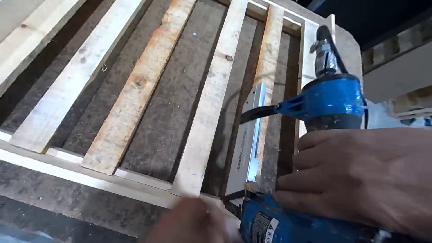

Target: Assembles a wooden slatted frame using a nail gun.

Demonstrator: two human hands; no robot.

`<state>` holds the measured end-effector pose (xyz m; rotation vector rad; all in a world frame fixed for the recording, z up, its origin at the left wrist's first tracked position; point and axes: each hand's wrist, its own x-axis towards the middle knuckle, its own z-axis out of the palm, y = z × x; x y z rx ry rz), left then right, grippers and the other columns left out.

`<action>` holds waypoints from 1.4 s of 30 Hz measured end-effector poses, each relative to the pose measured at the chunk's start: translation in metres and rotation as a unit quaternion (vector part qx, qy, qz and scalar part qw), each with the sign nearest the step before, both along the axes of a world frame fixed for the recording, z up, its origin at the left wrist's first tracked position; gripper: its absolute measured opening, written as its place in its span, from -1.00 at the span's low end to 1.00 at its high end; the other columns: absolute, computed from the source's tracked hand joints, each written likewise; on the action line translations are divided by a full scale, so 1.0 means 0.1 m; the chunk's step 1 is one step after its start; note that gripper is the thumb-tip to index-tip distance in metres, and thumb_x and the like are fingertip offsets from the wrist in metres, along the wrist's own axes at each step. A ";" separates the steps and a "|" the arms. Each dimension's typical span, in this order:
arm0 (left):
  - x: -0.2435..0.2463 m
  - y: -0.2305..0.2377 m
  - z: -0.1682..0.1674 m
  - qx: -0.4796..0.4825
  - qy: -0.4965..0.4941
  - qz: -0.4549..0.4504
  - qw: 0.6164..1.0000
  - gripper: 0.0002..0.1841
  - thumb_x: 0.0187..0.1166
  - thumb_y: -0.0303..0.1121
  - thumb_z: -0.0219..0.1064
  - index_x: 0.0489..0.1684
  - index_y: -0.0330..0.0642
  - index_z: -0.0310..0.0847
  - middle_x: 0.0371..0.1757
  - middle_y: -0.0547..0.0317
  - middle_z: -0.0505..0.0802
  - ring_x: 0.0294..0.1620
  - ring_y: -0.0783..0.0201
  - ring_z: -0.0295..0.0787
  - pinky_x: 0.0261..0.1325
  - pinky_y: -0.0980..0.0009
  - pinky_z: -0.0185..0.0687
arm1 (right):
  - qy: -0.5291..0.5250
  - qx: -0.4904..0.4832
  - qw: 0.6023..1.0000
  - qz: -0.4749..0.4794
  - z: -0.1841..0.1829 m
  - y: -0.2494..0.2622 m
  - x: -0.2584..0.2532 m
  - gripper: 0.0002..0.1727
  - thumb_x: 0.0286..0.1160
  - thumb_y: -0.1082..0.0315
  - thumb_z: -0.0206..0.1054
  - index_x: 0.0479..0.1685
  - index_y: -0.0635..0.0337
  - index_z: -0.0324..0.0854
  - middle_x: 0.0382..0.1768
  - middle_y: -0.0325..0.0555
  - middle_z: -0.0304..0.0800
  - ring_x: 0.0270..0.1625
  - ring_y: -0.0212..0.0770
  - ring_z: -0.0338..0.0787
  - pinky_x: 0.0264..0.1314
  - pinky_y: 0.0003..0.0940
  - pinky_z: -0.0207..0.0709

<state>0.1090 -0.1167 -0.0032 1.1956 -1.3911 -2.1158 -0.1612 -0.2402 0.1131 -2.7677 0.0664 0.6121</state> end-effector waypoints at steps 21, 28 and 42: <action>0.23 -1.12 -1.04 -0.008 -0.320 -0.211 0.924 -0.54 0.70 0.12 0.24 0.06 -0.13 0.68 -0.07 -0.01 0.83 0.03 0.00 0.82 0.10 -0.13 0.72 | 0.070 0.061 0.995 0.027 -0.38 -0.30 1.04 -0.66 0.30 0.31 0.40 0.09 -0.15 0.77 -0.29 -0.34 0.78 -0.33 -0.27 0.71 -0.21 -0.19 0.55; 0.22 -1.10 -0.94 -0.013 -0.326 -0.202 0.923 -0.62 0.72 -0.02 0.26 0.09 -0.18 0.68 -0.05 -0.08 0.84 0.04 -0.07 0.83 0.09 -0.15 0.72 | 0.099 0.060 0.993 0.021 -0.36 -0.29 1.12 -0.56 0.19 0.30 0.52 0.16 -0.18 0.75 -0.27 -0.33 0.79 -0.31 -0.25 0.71 -0.19 -0.17 0.54; 1.62 -0.23 -0.46 -0.315 -0.279 0.278 0.864 -0.73 0.76 -0.13 0.19 0.15 0.08 0.78 0.02 0.48 0.92 -0.05 0.55 0.87 0.01 0.43 0.87 | 0.078 0.064 0.995 0.021 -0.37 -0.36 1.32 -0.52 0.15 0.34 0.54 0.19 -0.17 0.75 -0.15 -0.31 0.85 -0.26 -0.21 0.78 -0.24 -0.15 0.59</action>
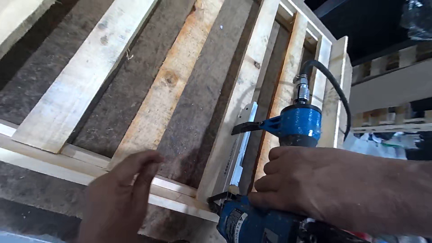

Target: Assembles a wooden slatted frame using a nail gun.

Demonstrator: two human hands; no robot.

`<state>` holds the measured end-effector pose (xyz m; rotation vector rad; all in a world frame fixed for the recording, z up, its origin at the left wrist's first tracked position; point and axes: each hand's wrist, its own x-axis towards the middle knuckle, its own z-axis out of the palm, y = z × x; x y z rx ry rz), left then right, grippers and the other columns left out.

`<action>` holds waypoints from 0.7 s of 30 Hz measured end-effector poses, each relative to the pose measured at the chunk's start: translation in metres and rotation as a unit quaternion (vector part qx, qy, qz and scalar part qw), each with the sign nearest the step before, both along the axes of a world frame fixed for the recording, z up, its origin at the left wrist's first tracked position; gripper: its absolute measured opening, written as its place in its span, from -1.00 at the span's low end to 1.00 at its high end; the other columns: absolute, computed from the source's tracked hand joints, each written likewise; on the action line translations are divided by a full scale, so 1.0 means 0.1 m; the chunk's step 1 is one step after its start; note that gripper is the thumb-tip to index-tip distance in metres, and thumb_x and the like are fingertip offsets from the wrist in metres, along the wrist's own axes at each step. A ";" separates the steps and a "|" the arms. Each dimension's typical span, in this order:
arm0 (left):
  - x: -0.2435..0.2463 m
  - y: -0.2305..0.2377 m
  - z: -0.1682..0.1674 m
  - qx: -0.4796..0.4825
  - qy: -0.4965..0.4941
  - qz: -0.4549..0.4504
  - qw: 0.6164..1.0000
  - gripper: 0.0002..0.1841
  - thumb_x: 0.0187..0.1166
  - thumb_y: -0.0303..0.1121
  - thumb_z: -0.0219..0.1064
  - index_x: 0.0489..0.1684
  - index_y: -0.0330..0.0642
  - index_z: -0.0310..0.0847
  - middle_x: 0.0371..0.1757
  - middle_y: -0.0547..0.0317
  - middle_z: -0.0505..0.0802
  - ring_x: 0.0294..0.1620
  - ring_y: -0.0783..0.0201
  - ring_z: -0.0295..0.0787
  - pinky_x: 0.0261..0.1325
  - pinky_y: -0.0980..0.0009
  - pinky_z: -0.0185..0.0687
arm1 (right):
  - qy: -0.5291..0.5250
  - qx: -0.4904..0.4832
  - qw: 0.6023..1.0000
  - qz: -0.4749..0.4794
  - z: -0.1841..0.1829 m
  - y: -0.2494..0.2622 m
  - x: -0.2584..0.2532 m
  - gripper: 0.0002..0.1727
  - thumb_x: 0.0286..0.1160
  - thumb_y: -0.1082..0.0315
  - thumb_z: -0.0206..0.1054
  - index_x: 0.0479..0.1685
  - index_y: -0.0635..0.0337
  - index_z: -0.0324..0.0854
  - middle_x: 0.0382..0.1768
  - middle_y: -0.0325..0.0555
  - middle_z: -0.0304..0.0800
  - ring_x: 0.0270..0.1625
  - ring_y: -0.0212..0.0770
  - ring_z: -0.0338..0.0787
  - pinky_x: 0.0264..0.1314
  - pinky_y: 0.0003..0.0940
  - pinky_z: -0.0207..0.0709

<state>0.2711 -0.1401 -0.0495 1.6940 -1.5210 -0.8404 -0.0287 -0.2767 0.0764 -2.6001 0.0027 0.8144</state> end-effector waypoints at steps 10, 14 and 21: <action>0.62 -0.76 -0.01 0.125 -0.037 -0.001 0.991 -0.65 0.76 -0.19 0.25 0.43 -0.02 0.61 0.23 0.20 0.88 0.15 0.28 0.88 0.24 0.08 0.82 | -0.032 -0.002 0.999 -0.020 -0.04 -0.05 0.16 -0.58 0.18 0.26 0.51 0.14 -0.18 0.78 -0.21 -0.32 0.85 -0.32 -0.21 0.78 -0.29 -0.13 0.61; 0.56 -1.34 -0.17 0.261 -0.031 -0.111 0.958 -0.46 0.76 -0.13 0.28 0.66 -0.11 0.39 0.40 -0.04 0.77 0.37 0.02 0.77 0.43 -0.14 0.63 | -0.011 0.001 1.000 -0.020 -0.01 -0.06 0.22 -0.54 0.15 0.37 0.55 0.15 -0.18 0.79 -0.18 -0.25 0.86 -0.27 -0.15 0.82 -0.23 -0.10 0.65; 0.73 -1.67 -0.59 0.344 -0.055 -0.271 0.897 -0.63 0.81 -0.05 0.17 0.14 -0.18 0.70 -0.05 -0.04 0.85 -0.03 0.06 0.83 0.13 -0.08 0.73 | 0.057 0.043 0.997 -0.041 0.06 -0.11 0.33 -0.49 0.43 0.55 0.34 0.36 -0.13 0.74 0.12 -0.15 0.87 -0.19 -0.02 0.82 -0.12 -0.02 0.68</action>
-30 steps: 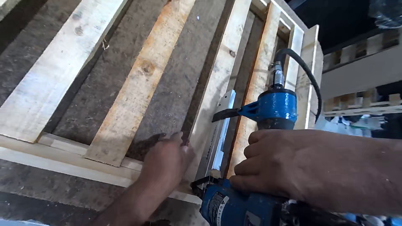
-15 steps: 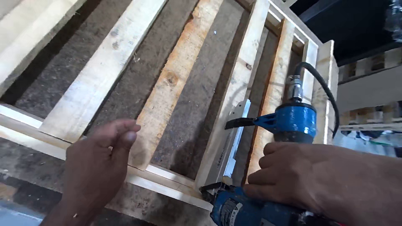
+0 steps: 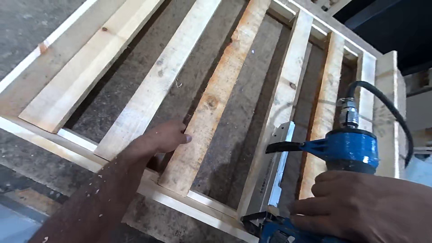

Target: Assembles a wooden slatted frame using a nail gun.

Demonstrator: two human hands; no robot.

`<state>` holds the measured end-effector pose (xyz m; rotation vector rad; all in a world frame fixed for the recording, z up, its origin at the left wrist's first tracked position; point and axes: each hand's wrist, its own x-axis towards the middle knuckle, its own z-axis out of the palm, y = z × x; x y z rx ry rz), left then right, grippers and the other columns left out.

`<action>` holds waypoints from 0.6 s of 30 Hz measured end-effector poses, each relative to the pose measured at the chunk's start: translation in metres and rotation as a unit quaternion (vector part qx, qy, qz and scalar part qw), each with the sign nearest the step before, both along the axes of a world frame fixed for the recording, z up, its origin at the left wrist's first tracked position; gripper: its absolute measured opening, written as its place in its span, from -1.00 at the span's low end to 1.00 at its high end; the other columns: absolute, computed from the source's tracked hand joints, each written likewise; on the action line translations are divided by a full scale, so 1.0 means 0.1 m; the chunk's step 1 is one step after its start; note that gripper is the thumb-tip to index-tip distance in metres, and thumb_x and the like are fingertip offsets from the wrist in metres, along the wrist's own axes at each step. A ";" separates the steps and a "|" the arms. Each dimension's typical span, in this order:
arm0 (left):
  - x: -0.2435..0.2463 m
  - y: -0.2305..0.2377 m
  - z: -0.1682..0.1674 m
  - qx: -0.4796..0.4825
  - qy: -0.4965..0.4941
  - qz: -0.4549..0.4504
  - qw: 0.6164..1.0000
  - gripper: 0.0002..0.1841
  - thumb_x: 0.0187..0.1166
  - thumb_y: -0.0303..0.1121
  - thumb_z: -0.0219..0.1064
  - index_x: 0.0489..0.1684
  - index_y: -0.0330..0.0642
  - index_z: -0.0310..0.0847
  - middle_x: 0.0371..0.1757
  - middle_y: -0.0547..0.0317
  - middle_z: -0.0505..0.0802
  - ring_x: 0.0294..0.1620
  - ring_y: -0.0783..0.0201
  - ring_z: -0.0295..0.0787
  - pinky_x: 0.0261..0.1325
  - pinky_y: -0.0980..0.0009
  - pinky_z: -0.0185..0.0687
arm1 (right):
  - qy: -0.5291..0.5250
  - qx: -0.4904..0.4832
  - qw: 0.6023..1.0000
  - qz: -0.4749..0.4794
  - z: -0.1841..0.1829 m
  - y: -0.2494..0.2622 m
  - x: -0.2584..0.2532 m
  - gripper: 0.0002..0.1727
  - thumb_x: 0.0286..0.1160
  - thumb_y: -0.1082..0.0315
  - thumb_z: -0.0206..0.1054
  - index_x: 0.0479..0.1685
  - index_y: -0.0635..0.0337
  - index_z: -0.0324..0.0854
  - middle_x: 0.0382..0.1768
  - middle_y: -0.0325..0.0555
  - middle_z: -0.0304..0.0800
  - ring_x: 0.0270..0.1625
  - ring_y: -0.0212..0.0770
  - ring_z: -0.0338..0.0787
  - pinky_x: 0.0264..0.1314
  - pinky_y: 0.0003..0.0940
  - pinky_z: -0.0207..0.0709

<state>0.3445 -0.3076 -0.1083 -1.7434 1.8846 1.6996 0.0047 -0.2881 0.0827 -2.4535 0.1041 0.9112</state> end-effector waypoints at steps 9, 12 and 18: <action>0.06 -0.10 -0.03 0.005 -0.002 -0.042 0.999 -0.62 0.73 0.00 0.29 -0.02 -0.18 0.73 -0.21 0.02 0.85 -0.17 0.12 0.81 0.02 0.00 0.72 | 0.056 0.013 0.998 -0.028 0.14 -0.06 0.29 -0.54 0.44 0.49 0.34 0.31 -0.14 0.76 -0.06 -0.17 0.89 -0.15 -0.04 0.84 -0.06 -0.02 0.66; 0.07 -0.13 -0.04 0.008 0.009 -0.039 0.999 -0.64 0.68 -0.02 0.35 -0.08 -0.19 0.74 -0.21 0.01 0.86 -0.14 0.10 0.81 0.04 -0.03 0.71 | -0.021 -0.015 0.999 -0.040 0.25 -0.10 0.44 -0.62 0.50 0.35 0.30 0.24 -0.19 0.79 -0.16 -0.25 0.89 -0.30 -0.12 0.80 -0.28 -0.09 0.63; 0.04 -0.17 -0.07 0.018 -0.002 -0.038 0.999 -0.61 0.65 0.00 0.37 -0.03 -0.19 0.79 -0.10 -0.05 0.87 0.00 -0.01 0.83 0.14 -0.18 0.69 | -0.095 -0.043 0.995 -0.011 0.14 -0.35 1.03 -0.58 0.38 0.13 0.34 0.26 -0.38 0.76 -0.07 -0.49 0.86 -0.15 -0.33 0.80 -0.15 -0.20 0.68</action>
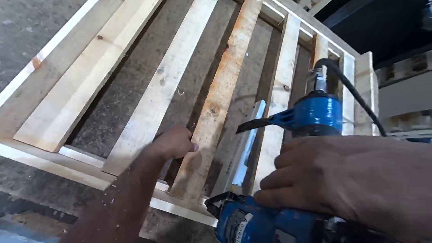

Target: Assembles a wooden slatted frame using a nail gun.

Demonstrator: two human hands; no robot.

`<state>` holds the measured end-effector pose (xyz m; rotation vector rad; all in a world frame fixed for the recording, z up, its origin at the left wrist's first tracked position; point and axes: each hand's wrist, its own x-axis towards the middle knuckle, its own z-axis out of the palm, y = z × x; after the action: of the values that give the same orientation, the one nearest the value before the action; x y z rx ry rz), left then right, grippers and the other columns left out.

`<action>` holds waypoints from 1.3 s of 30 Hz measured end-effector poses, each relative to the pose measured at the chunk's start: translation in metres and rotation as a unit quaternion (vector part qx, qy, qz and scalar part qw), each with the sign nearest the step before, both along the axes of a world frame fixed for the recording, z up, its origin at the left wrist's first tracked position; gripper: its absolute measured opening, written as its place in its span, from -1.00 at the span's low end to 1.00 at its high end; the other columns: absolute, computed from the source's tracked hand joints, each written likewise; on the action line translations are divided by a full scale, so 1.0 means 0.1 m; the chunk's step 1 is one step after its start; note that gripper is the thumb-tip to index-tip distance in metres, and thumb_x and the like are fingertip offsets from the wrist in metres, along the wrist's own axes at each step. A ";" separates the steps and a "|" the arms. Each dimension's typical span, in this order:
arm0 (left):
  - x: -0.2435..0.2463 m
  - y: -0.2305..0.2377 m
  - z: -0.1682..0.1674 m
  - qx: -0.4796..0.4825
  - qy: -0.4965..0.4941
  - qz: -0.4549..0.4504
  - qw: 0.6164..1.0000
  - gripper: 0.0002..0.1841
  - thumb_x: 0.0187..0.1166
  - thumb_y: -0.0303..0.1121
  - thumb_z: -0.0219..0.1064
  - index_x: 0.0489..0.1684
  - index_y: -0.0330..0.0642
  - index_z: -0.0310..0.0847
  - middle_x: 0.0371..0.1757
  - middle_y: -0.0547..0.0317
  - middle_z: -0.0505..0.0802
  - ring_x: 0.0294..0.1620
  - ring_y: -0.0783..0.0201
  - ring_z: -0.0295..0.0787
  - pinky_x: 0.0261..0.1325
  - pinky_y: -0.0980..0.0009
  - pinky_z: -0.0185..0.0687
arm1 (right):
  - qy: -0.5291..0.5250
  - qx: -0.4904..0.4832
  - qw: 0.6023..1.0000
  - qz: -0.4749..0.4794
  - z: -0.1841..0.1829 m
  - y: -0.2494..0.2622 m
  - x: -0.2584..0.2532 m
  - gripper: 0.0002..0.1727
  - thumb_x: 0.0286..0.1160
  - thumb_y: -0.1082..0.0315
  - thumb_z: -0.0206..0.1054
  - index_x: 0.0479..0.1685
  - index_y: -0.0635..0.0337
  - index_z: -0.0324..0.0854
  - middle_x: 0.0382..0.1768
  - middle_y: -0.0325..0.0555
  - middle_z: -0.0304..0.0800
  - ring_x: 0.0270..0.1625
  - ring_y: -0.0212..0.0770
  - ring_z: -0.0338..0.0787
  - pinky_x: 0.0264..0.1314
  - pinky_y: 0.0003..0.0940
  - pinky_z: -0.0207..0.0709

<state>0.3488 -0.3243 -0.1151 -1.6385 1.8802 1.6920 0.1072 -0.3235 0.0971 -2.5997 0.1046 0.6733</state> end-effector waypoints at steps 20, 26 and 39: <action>-0.02 -0.02 0.30 0.067 -0.071 0.001 0.995 -0.60 0.68 0.03 0.27 -0.18 -0.17 0.72 -0.10 -0.10 0.84 -0.04 -0.09 0.84 -0.10 -0.20 0.72 | 0.098 0.050 0.993 0.038 -0.22 -0.20 0.73 -0.40 0.04 0.32 0.64 0.25 -0.23 0.71 -0.10 -0.33 0.84 -0.20 -0.19 0.80 -0.20 -0.12 0.61; -0.04 -0.04 0.19 0.048 -0.062 -0.011 0.997 -0.59 0.65 0.05 0.28 -0.21 -0.16 0.74 -0.08 -0.09 0.84 -0.01 -0.08 0.83 -0.08 -0.20 0.73 | 0.077 0.035 0.995 0.058 -0.24 -0.22 0.73 -0.45 0.12 0.20 0.61 0.24 -0.23 0.69 -0.12 -0.33 0.85 -0.16 -0.19 0.83 -0.11 -0.10 0.69; -0.02 -0.05 0.23 0.060 -0.063 -0.001 0.996 -0.63 0.62 -0.01 0.30 -0.20 -0.17 0.74 -0.04 -0.12 0.85 0.02 -0.11 0.84 -0.05 -0.23 0.73 | 0.127 0.052 0.990 0.037 -0.20 -0.25 0.97 -0.38 0.14 0.39 0.60 0.33 -0.25 0.69 -0.02 -0.29 0.86 -0.11 -0.14 0.82 -0.06 -0.05 0.64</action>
<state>0.3464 -0.3293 -0.0924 -1.6532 1.6888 1.6265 0.2041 -0.3489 0.0774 -2.4179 0.0510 1.0065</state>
